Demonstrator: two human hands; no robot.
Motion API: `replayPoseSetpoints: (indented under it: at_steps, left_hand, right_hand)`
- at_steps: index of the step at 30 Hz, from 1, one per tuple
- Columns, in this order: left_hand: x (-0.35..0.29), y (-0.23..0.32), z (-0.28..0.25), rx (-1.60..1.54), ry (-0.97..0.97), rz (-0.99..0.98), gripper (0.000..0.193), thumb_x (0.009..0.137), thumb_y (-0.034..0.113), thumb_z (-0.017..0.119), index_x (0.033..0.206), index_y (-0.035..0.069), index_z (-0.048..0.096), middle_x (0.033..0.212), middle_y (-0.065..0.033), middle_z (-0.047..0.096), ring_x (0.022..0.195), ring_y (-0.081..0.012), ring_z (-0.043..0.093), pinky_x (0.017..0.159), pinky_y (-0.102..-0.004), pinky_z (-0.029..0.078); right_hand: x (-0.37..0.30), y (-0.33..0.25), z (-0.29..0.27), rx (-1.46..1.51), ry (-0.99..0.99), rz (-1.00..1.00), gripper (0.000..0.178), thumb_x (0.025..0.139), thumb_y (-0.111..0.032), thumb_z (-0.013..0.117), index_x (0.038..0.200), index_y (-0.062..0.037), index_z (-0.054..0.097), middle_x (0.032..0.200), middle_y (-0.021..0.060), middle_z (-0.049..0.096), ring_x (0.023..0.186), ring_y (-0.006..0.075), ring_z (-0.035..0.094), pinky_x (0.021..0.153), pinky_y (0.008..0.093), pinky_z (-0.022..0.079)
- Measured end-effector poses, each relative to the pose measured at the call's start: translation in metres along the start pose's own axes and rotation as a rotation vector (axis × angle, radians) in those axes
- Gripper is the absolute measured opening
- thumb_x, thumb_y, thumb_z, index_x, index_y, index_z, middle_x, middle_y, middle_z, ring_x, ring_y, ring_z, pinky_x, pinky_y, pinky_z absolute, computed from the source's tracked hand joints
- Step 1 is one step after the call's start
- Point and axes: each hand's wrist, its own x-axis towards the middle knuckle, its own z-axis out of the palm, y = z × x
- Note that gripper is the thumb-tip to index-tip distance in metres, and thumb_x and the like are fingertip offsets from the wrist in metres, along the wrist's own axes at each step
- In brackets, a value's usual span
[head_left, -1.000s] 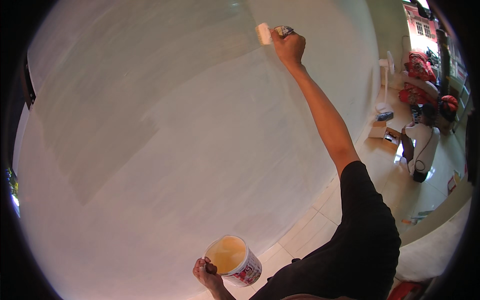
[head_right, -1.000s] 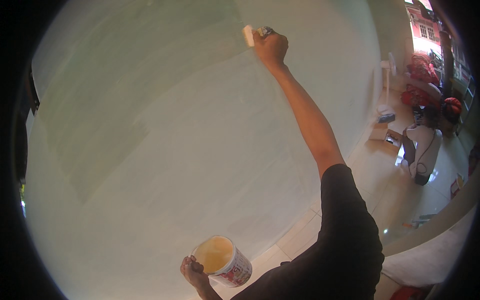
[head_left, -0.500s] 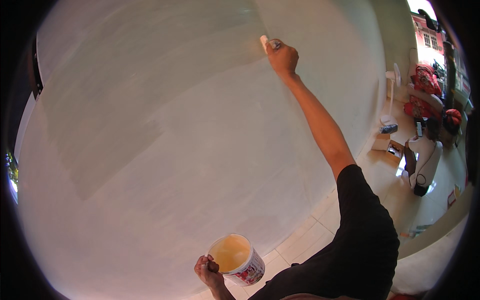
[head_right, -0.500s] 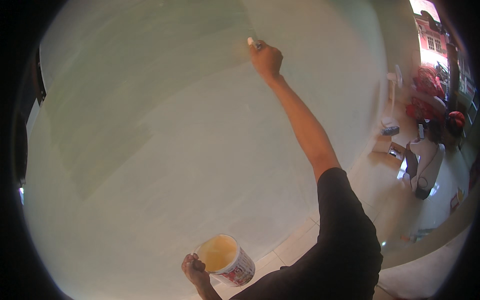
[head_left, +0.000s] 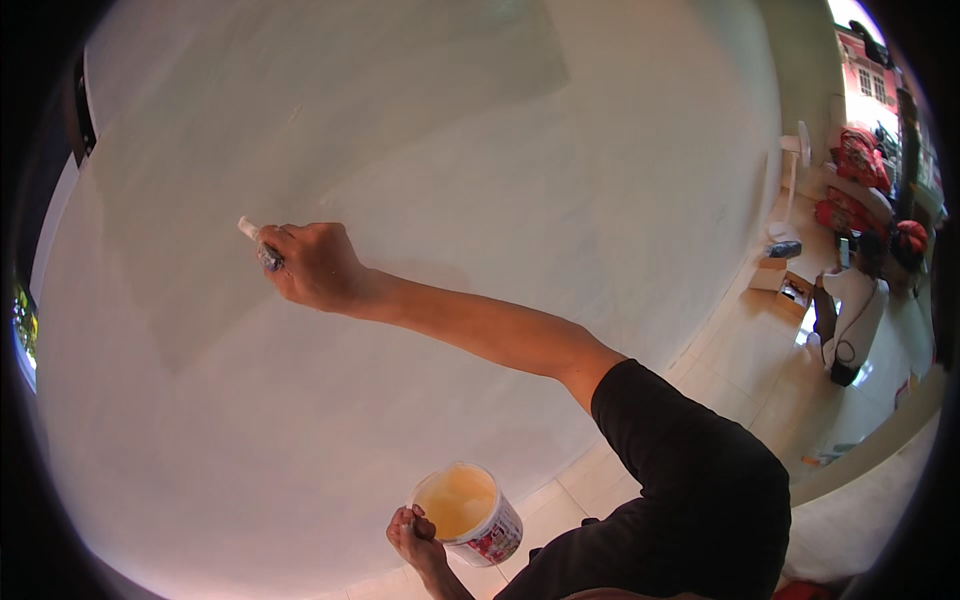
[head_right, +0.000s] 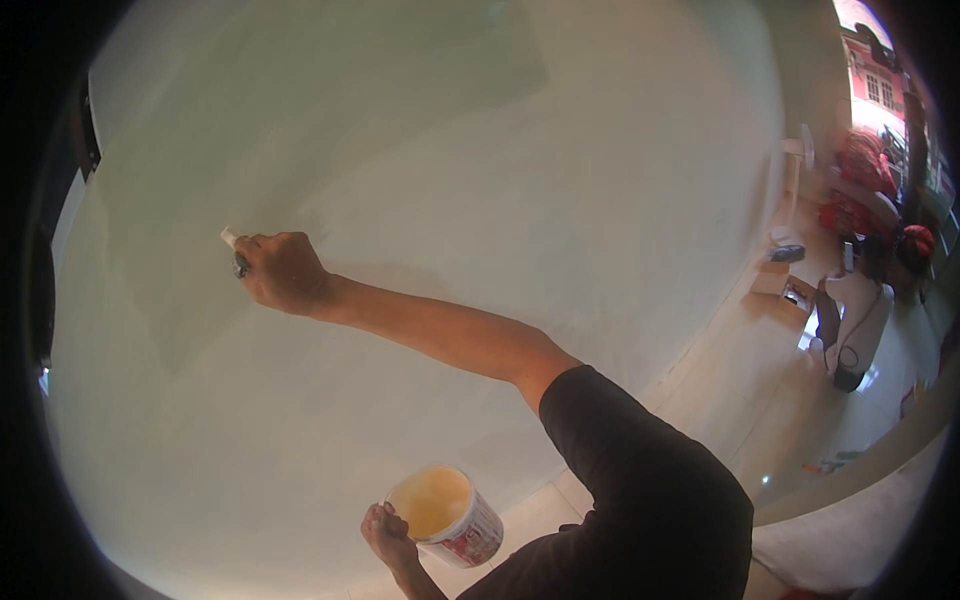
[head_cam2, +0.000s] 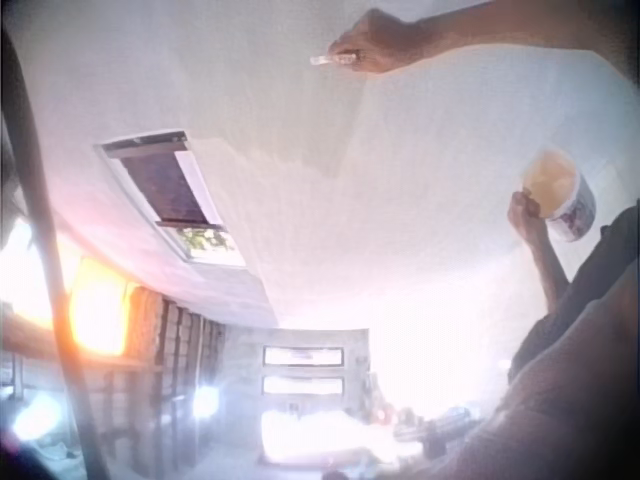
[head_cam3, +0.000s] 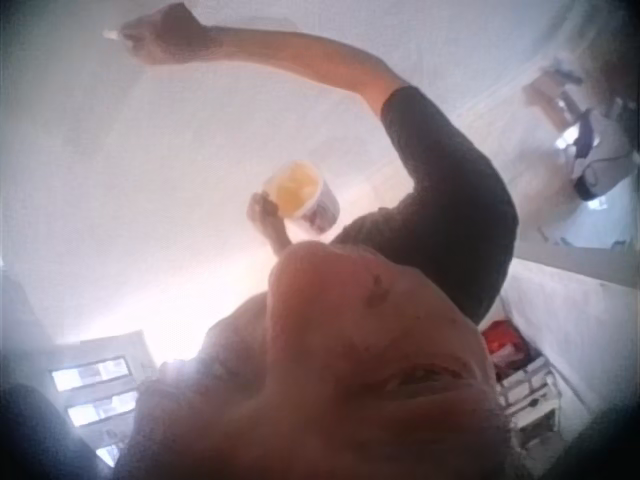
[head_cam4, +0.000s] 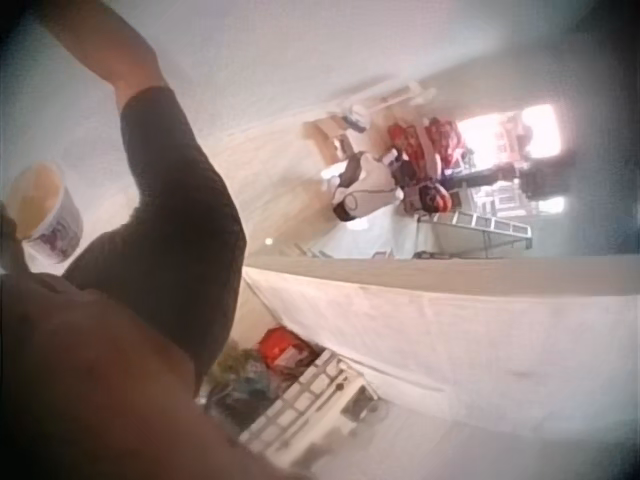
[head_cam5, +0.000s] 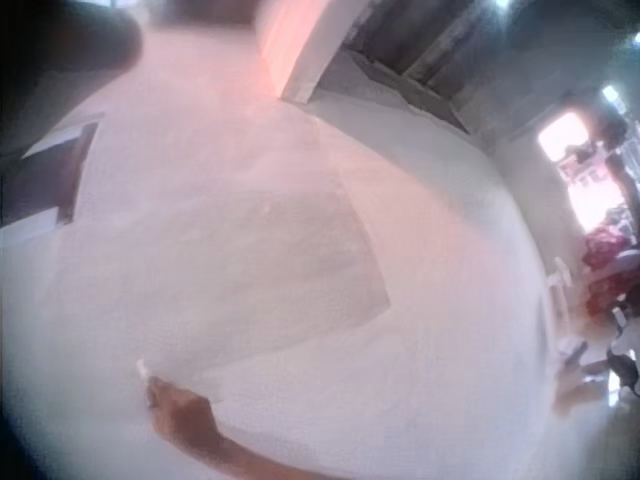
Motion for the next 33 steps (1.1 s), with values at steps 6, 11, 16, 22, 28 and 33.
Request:
replayPoseSetpoints:
  at_steps: [6, 11, 16, 22, 28, 33]
  left_hand:
    - [-0.009, -0.023, -0.027, 0.019, 0.086, 0.036, 0.029, 0.086, 0.018, 0.059, 0.064, 0.006, 0.043, 0.054, 0.0073, 0.029, 0.043, -0.0020, 0.023, 0.041, -0.0189, 0.022]
    - [-0.012, -0.033, -0.014, 0.081, 0.076, -0.025, 0.027, 0.088, 0.019, 0.056, 0.069, 0.000, 0.053, 0.054, 0.0072, 0.031, 0.046, -0.0024, 0.025, 0.044, -0.0209, 0.019]
    - [-0.019, -0.037, -0.025, 0.132, 0.037, -0.071, 0.027, 0.088, 0.021, 0.053, 0.074, -0.003, 0.057, 0.054, 0.0062, 0.035, 0.047, -0.0033, 0.026, 0.045, -0.0216, 0.020]
    - [-0.014, -0.023, -0.030, 0.116, -0.014, -0.118, 0.027, 0.088, 0.017, 0.049, 0.072, -0.004, 0.058, 0.051, 0.0059, 0.033, 0.047, -0.0033, 0.025, 0.046, -0.0229, 0.018]
    - [-0.014, -0.027, -0.021, 0.094, -0.056, -0.165, 0.027, 0.088, 0.016, 0.049, 0.073, -0.004, 0.059, 0.051, 0.0056, 0.034, 0.047, -0.0032, 0.026, 0.046, -0.0230, 0.019]
    - [-0.016, -0.028, -0.016, 0.069, -0.109, -0.182, 0.026, 0.087, 0.015, 0.048, 0.076, -0.007, 0.057, 0.054, 0.0056, 0.036, 0.045, -0.0024, 0.024, 0.044, -0.0217, 0.017]
  right_hand:
    - [-0.086, -0.035, -0.051, 0.262, -0.142, 0.265, 0.010, 0.081, -0.013, 0.068, 0.082, -0.0034, 0.066, 0.062, 0.0039, 0.064, 0.052, 0.0064, 0.056, 0.046, 0.0231, 0.044]
    - [-0.177, -0.056, -0.145, 0.576, -0.275, 0.944, 0.006, 0.081, 0.002, 0.063, 0.084, 0.0064, 0.064, 0.075, 0.0103, 0.065, 0.067, 0.0158, 0.064, 0.060, 0.0296, 0.057]
    - [-0.247, -0.092, -0.153, 0.584, -0.433, 1.264, 0.007, 0.079, 0.003, 0.065, 0.084, 0.0084, 0.064, 0.074, 0.0116, 0.065, 0.069, 0.0168, 0.066, 0.063, 0.0293, 0.057]
    - [-0.282, -0.113, -0.137, 0.521, -0.628, 1.368, 0.009, 0.078, 0.000, 0.067, 0.083, 0.0071, 0.065, 0.072, 0.0097, 0.066, 0.067, 0.0139, 0.065, 0.062, 0.0263, 0.054]
    - [-0.306, -0.121, -0.130, 0.377, -0.806, 1.275, 0.013, 0.078, -0.007, 0.070, 0.083, 0.0040, 0.067, 0.071, 0.0060, 0.068, 0.063, 0.0081, 0.062, 0.057, 0.0228, 0.049]
    - [-0.324, -0.129, -0.115, 0.318, -1.084, 1.270, 0.018, 0.079, -0.012, 0.070, 0.085, 0.0038, 0.067, 0.069, 0.0083, 0.066, 0.061, 0.0120, 0.061, 0.057, 0.0253, 0.049]
